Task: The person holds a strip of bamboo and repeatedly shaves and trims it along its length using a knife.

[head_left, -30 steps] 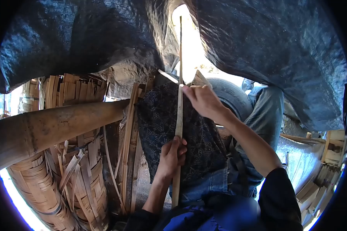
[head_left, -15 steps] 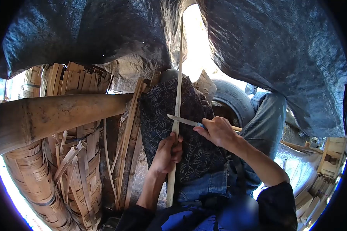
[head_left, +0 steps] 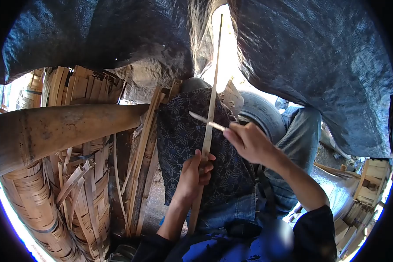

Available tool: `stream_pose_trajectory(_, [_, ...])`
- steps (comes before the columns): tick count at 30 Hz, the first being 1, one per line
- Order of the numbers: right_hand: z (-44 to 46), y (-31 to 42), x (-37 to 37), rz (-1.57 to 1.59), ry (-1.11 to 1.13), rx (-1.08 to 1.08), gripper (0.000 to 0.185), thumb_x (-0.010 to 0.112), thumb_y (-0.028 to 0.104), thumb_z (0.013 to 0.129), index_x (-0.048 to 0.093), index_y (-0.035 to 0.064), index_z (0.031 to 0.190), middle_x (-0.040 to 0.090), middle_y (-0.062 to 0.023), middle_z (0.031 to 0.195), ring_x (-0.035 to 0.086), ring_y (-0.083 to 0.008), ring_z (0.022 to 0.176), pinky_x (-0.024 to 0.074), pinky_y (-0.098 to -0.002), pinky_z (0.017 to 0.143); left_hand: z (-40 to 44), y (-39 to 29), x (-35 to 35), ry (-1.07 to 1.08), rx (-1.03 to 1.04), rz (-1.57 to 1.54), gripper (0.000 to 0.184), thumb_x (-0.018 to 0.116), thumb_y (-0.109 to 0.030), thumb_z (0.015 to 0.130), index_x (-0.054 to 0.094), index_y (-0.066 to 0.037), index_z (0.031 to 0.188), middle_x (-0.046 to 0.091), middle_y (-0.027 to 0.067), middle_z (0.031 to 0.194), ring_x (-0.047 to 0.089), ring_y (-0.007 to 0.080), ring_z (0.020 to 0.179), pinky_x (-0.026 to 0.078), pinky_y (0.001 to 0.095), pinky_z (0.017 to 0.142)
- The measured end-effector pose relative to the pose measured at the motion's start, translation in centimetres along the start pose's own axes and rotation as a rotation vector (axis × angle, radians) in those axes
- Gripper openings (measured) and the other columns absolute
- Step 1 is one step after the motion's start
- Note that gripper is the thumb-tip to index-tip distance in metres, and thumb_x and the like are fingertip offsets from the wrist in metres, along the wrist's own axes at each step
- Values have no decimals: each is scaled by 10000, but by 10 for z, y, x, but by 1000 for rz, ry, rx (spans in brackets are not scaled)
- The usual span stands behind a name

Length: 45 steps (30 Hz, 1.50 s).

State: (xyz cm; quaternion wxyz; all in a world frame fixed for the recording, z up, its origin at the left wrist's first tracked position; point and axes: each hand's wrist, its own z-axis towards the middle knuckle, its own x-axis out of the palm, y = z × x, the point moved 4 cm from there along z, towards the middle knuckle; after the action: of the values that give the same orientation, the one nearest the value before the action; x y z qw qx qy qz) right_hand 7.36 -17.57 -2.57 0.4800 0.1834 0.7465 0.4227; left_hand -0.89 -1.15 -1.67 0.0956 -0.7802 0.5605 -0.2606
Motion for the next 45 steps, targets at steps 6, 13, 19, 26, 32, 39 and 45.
stream_pose_trajectory(6, [-26, 6, 11, -178, 78, 0, 464, 482, 396, 927, 527, 22, 656, 513, -137, 454, 562, -301, 401, 440, -401, 397, 2, 4, 1, -4, 40, 74, 379, 351, -393, 980, 538, -63, 977, 378, -66, 632, 264, 14, 460, 197, 184, 424])
stream_pose_trajectory(13, [-23, -2, 24, -335, -60, -32, 475, 476, 392, 932, 511, 28, 629, 511, -114, 439, 557, -261, 375, 458, -386, 369, 2, 12, 4, -80, 129, 143, 376, 391, -389, 970, 530, -40, 977, 385, -67, 635, 264, 8, 455, 206, 185, 420])
stream_pose_trajectory(19, [23, -52, 7, -395, -400, -162, 501, 398, 403, 963, 494, 63, 607, 461, -38, 421, 453, -140, 314, 370, -302, 278, 2, 14, 2, -94, 140, 154, 342, 410, -392, 965, 536, -74, 961, 372, -77, 632, 253, 6, 452, 199, 182, 422])
stream_pose_trajectory(26, [18, -33, -7, 31, -28, 74, 509, 405, 371, 968, 512, 47, 591, 409, -92, 392, 414, -206, 303, 340, -372, 335, 0, 2, 1, -26, 93, 76, 363, 383, -382, 974, 515, -45, 968, 359, -66, 635, 253, 11, 457, 206, 189, 421])
stream_pose_trajectory(32, [-12, -16, 19, 120, 12, -127, 437, 453, 334, 953, 511, 29, 645, 430, -142, 434, 461, -299, 362, 368, -392, 404, 2, 2, -2, 22, 86, 123, 330, 387, -358, 975, 517, -56, 967, 343, -78, 620, 260, 5, 460, 200, 184, 418])
stream_pose_trajectory(39, [-9, 3, 15, -102, 96, -115, 453, 455, 358, 946, 547, 18, 663, 501, -135, 460, 540, -278, 389, 441, -372, 402, 2, 1, 1, 2, 67, 142, 327, 388, -351, 977, 520, -52, 960, 345, -78, 612, 255, 1, 458, 198, 181, 414])
stream_pose_trajectory(45, [-18, 27, 7, -342, 150, 61, 524, 417, 400, 954, 570, 13, 636, 552, -106, 470, 609, -222, 430, 519, -346, 411, 0, 6, 9, -162, 140, 292, 332, 411, -312, 977, 573, -22, 988, 401, -63, 635, 300, 1, 470, 245, 181, 419])
